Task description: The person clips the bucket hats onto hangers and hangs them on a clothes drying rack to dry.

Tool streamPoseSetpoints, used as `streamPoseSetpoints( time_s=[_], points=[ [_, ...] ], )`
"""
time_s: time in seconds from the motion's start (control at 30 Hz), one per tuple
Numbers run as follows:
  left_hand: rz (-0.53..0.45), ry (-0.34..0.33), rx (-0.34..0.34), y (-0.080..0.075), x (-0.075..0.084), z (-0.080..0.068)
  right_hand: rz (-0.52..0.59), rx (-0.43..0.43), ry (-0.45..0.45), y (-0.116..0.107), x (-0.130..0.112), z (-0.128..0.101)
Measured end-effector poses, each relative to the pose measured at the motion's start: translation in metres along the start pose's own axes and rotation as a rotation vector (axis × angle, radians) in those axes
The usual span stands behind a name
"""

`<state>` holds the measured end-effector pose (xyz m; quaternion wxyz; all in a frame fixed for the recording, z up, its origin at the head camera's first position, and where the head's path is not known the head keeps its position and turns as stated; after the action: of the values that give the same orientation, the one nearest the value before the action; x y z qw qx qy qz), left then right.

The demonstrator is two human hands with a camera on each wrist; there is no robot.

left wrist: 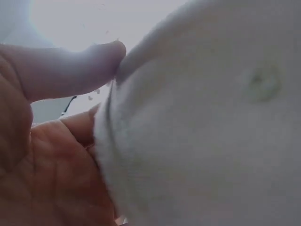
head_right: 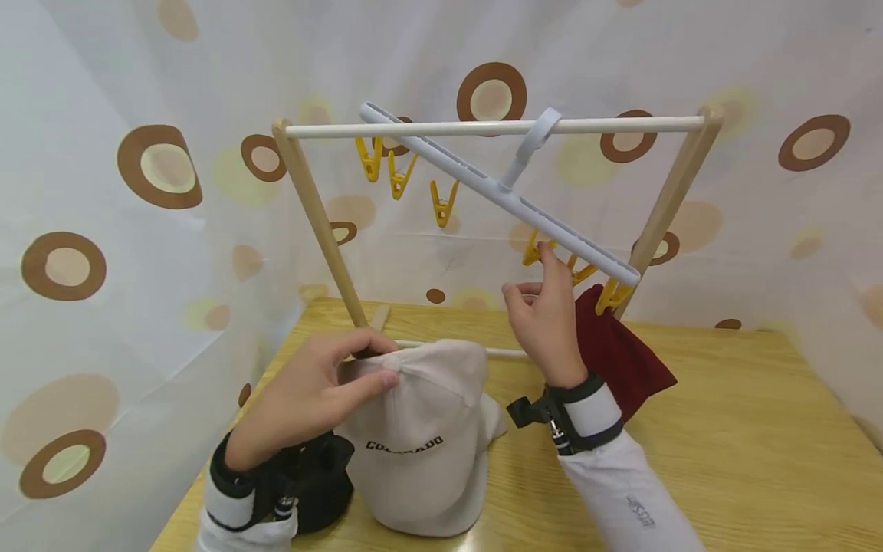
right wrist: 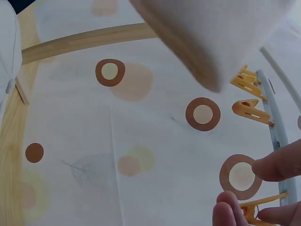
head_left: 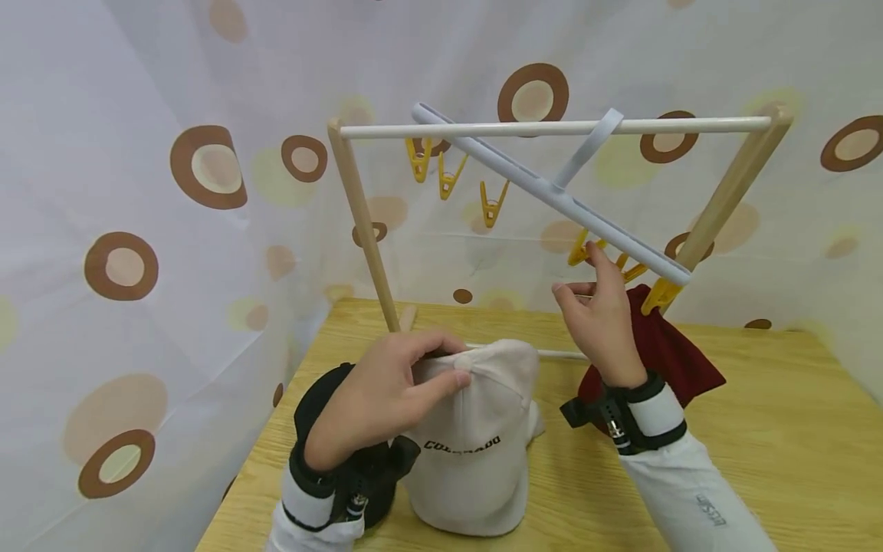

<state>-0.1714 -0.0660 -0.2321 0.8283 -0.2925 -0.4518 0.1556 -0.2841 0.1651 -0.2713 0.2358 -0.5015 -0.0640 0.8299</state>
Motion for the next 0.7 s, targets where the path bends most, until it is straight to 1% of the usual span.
streamPoseSetpoints(
  time_s=[0.1,0.27,0.33,0.4,0.47,0.57,0.7],
  points=[
    [0.064,0.03,-0.004,-0.006,0.002,0.011,-0.008,0.031,-0.006,0.001,0.002,0.006],
    [0.13,0.114,0.015,-0.01,0.009,0.03,-0.008,0.096,0.01,0.001,0.006,0.016],
    [0.158,0.145,0.027,-0.011,0.013,0.04,0.005,0.129,0.021,-0.001,0.009,0.019],
    [0.181,0.158,0.035,-0.012,0.016,0.051,0.02,0.161,0.026,-0.003,0.011,0.02],
    [0.2,0.152,0.038,-0.012,0.019,0.063,0.041,0.181,0.022,-0.005,0.011,0.02],
    [0.229,0.132,0.052,-0.013,0.019,0.08,0.066,0.188,0.015,-0.006,0.012,0.02],
    [0.243,0.108,0.069,-0.009,0.014,0.096,0.085,0.194,0.003,-0.008,0.013,0.017]
  ],
)
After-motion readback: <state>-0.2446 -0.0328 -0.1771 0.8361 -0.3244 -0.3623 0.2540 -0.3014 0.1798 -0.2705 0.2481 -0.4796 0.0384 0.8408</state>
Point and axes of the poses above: each hand's wrist, its own z-axis towards the middle knuckle, its own y-axis out of the palm, x = y × z, the point moved 7 cm from there along z, towards the middle knuckle, and after that the axes turned 6 degrees about x, right-handed, at the moved point
